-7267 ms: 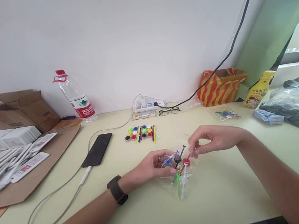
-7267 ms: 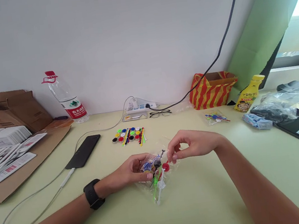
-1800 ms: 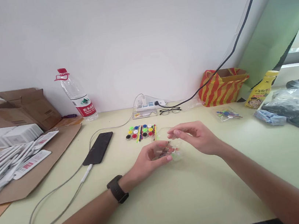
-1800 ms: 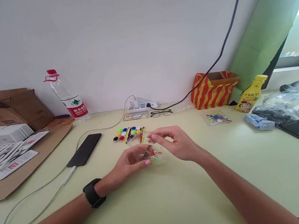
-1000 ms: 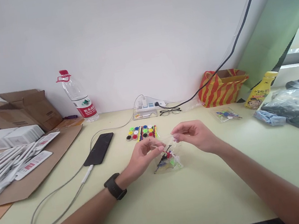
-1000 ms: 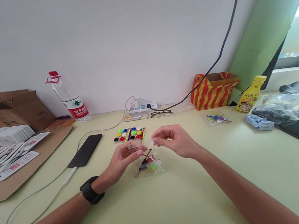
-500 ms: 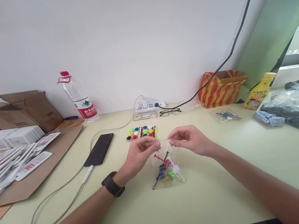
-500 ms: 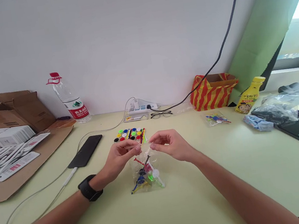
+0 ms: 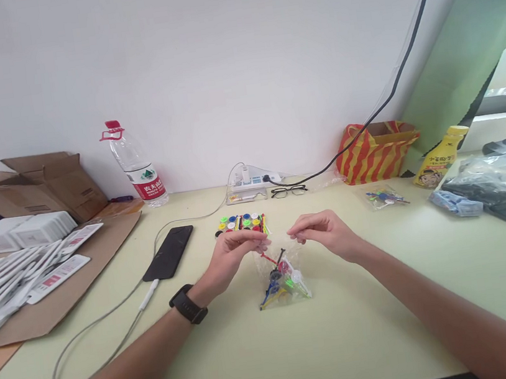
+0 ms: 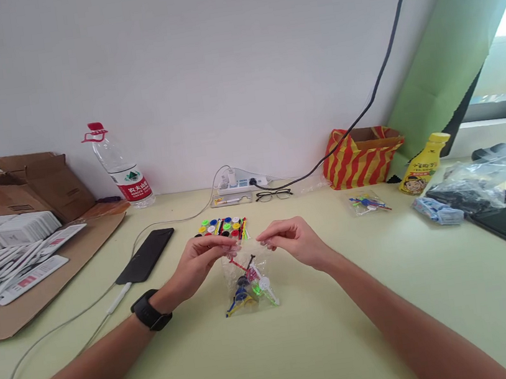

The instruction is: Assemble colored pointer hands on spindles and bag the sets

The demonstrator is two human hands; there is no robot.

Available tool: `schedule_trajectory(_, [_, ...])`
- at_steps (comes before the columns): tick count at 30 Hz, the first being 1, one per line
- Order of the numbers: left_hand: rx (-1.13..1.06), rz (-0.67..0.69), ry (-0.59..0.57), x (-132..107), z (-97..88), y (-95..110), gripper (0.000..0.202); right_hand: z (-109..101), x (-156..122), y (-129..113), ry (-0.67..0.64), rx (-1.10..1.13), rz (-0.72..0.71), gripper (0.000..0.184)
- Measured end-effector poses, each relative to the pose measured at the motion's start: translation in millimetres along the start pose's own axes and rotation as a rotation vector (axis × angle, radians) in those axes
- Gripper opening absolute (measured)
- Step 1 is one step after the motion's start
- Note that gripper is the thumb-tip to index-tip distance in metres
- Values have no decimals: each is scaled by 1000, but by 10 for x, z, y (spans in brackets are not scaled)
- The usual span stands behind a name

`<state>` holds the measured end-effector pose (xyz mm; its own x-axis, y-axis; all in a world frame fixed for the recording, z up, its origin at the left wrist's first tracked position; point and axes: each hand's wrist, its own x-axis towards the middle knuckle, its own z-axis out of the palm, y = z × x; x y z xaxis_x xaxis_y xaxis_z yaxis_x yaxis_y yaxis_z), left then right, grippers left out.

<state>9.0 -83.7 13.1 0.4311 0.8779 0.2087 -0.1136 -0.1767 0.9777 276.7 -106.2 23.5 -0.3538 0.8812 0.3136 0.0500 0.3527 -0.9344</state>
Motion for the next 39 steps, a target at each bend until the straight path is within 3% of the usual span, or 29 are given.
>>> schedule_trajectory(4, [-106,15,-17,3,18,-18,34,11,-11,2,-4,18,-24,27])
schedule_trajectory(8, [19,23,84,-11,82,8,26,82,-3,20,41,-13,-1,24])
schedule_trajectory(13, [51,0,79,-8,89,33,41,121,9,59,93,-13,25,36])
schedule_trajectory(27, [99,-8,53,-17,76,44,32,121,-14,7,55,-54,-25,27])
schedule_trajectory(39, [139,-10,-34,-51,119,46,26,217,-26,-18,-46,-174,77,34])
